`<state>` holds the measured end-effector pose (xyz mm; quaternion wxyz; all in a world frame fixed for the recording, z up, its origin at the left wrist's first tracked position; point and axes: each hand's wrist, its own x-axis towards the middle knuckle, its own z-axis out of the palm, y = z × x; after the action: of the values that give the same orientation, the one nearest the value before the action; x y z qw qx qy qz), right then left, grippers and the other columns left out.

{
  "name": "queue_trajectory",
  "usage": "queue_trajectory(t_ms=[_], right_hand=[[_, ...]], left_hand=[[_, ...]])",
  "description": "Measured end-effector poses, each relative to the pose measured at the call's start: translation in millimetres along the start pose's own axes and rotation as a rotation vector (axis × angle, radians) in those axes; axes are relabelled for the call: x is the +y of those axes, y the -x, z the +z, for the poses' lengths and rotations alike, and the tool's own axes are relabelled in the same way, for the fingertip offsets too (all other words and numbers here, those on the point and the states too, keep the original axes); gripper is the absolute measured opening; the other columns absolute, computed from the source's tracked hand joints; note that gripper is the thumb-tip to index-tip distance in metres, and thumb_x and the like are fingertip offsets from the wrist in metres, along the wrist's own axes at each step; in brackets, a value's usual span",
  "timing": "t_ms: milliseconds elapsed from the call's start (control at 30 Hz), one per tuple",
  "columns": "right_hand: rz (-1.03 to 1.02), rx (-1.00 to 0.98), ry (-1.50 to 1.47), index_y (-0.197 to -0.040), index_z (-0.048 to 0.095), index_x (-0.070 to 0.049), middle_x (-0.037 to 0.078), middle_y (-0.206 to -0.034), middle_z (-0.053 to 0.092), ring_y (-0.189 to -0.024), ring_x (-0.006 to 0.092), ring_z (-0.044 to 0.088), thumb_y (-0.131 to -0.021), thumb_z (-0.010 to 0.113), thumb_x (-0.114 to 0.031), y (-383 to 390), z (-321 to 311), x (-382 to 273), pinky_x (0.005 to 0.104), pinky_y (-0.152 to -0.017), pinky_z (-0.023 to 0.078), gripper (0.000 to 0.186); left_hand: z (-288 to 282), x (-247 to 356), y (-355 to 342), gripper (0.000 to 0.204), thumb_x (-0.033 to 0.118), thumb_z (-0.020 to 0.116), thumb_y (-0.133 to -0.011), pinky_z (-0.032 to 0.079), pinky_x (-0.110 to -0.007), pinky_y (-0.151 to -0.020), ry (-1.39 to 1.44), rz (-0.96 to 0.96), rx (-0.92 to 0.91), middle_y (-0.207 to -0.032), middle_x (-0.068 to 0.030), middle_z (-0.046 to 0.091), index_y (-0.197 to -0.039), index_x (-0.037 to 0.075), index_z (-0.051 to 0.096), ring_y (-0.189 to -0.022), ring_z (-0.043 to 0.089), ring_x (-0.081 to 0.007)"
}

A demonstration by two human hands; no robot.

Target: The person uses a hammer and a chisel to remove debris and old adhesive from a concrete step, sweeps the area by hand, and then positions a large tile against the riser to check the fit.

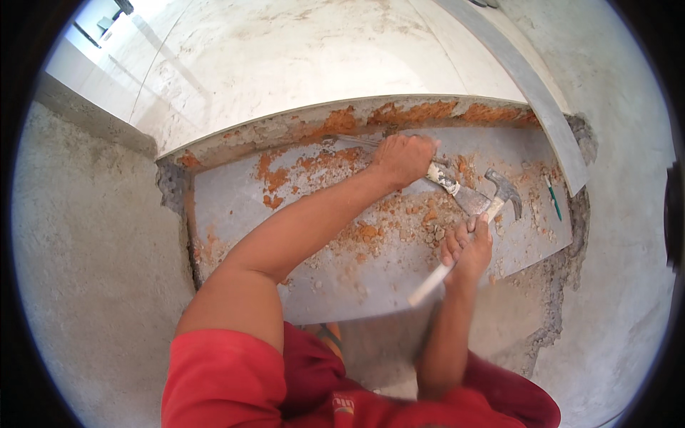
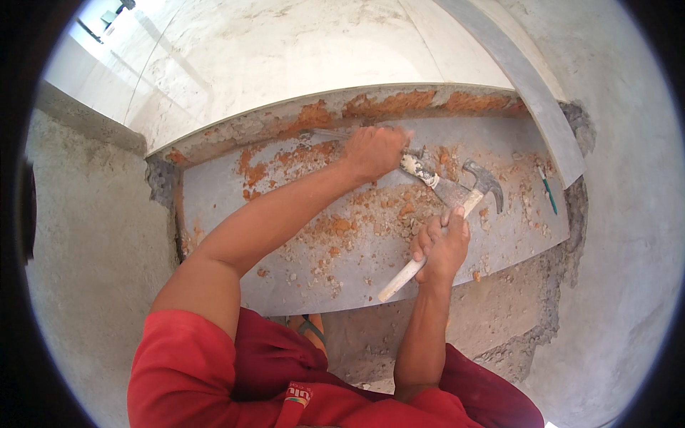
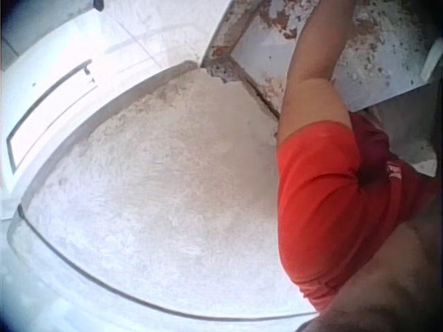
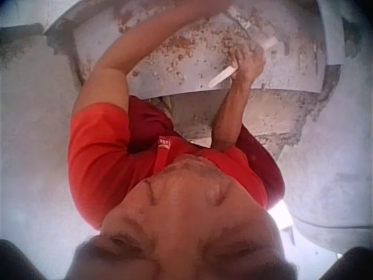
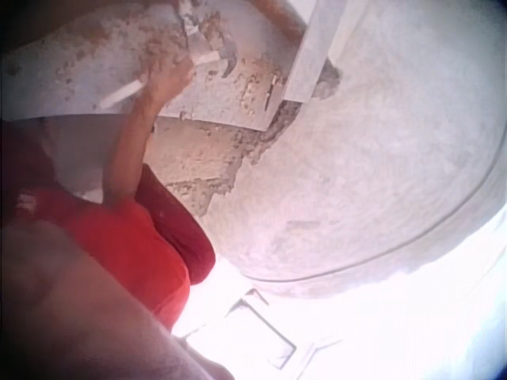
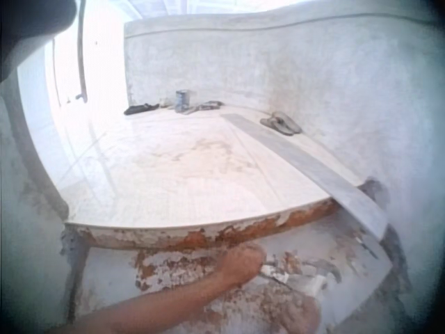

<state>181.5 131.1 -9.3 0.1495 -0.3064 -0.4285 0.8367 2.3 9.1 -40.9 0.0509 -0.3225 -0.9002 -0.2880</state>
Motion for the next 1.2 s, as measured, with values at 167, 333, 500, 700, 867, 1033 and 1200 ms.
queue_trajectory(t_ms=[167,333,500,700,867,1033,1200], right_hand=[[-0.078,0.026,0.057,-0.089,0.043,-0.012,-0.001,-0.061,0.035,-0.039,0.0093,0.030,-0.113,0.044,-0.039,-1.6,-4.9,-6.2,0.0269,-0.029,0.028,0.036],[-0.070,0.007,0.055,-0.088,0.043,-0.012,-0.001,-0.059,0.035,-0.039,0.0091,0.031,-0.113,0.043,-0.040,2.6,-2.9,0.5,0.0273,-0.030,0.029,0.037],[0.029,-0.114,0.206,-0.088,0.042,-0.012,-0.002,-0.058,0.036,-0.039,0.0085,0.033,-0.113,0.043,-0.040,2.3,9.7,5.9,0.0266,-0.031,0.031,0.038],[0.048,-0.088,0.211,-0.091,0.042,-0.011,-0.002,-0.058,0.036,-0.039,0.0078,0.034,-0.113,0.045,-0.038,-10.6,8.4,3.1,0.0264,-0.030,0.032,0.035],[0.058,-0.095,0.237,-0.092,0.042,-0.011,-0.002,-0.058,0.038,-0.039,0.0078,0.035,-0.114,0.043,-0.034,-18.4,10.0,2.2,0.0262,-0.029,0.031,0.031],[-0.041,-0.092,0.148,-0.089,0.042,-0.011,-0.002,-0.058,0.038,-0.039,0.0075,0.036,-0.114,0.043,-0.034,-23.2,18.8,4.9,0.0262,-0.029,0.031,0.034],[-0.020,-0.121,0.233,-0.088,0.042,-0.012,-0.003,-0.059,0.038,-0.040,0.0080,0.035,-0.113,0.044,-0.037,-25.1,27.5,-1.2,0.0265,-0.030,0.031,0.036]], left_hand=[[12.8,0.0,-1.0,0.038,0.027,0.056,-0.106,0.057,-0.051,-0.059,0.032,0.126,0.137,-0.070,-0.0230,0.069,-0.081,0.000,0.064,-0.062,0.070,-0.0417],[15.3,-3.3,-9.3,0.040,0.028,0.053,-0.107,0.058,-0.049,-0.058,0.002,0.114,0.140,-0.071,-0.0236,0.069,-0.081,0.000,0.065,-0.062,0.071,-0.0412],[22.1,-5.8,-11.0,0.042,0.027,0.048,-0.109,0.059,-0.049,-0.057,-0.023,0.096,0.124,-0.072,-0.0248,0.069,-0.082,-0.001,0.065,-0.060,0.071,-0.0415],[21.6,-1.1,-22.5,0.042,0.026,0.046,-0.110,0.059,-0.050,-0.058,-0.029,-0.005,0.076,-0.072,-0.0253,0.069,-0.083,-0.002,0.065,-0.063,0.072,-0.0421],[20.3,2.4,-25.8,0.041,0.025,0.045,-0.110,0.059,-0.053,-0.063,-0.014,-0.026,0.150,-0.072,-0.0254,0.069,-0.084,-0.001,0.063,-0.067,0.073,-0.0431],[19.9,-1.6,-28.2,0.042,0.026,0.045,-0.110,0.059,-0.054,-0.064,-0.006,-0.084,0.122,-0.076,-0.0261,0.070,-0.085,-0.001,0.063,-0.069,0.073,-0.0444],[19.5,-3.3,-29.9,0.043,0.027,0.046,-0.110,0.059,-0.055,-0.065,-0.010,-0.108,0.140,-0.077,-0.0273,0.071,-0.087,-0.002,0.065,-0.071,0.073,-0.0452]])
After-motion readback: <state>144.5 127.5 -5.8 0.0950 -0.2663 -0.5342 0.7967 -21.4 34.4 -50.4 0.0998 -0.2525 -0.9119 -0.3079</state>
